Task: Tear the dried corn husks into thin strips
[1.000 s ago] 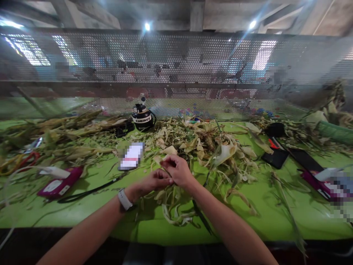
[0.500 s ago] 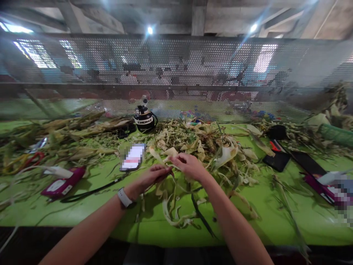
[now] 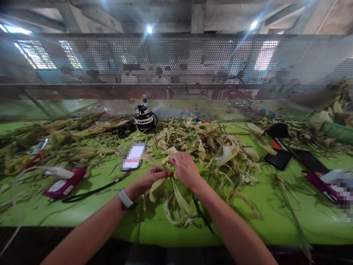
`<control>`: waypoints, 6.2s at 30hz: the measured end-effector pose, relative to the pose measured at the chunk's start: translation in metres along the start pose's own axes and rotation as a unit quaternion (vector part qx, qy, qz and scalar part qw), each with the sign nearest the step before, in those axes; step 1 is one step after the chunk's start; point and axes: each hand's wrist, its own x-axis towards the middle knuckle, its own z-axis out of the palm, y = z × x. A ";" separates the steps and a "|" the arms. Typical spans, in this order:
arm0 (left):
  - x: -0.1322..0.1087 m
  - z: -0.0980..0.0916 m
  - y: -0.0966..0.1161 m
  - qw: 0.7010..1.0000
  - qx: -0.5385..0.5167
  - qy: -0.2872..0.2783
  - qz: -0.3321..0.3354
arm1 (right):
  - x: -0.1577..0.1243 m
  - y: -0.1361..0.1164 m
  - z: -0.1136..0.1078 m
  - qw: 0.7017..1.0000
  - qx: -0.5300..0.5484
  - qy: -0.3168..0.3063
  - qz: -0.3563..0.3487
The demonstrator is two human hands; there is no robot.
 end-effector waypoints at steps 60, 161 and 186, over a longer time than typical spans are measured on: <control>0.005 -0.001 0.000 0.886 0.229 0.216 0.342 | -0.005 -0.007 -0.017 0.986 -0.126 0.008 -0.113; 0.008 -0.013 -0.011 0.761 0.336 0.183 0.524 | -0.010 -0.013 -0.035 0.983 -0.035 0.175 -0.047; 0.011 -0.016 -0.007 0.846 0.277 0.133 0.436 | -0.008 -0.015 -0.029 0.980 -0.101 0.097 -0.140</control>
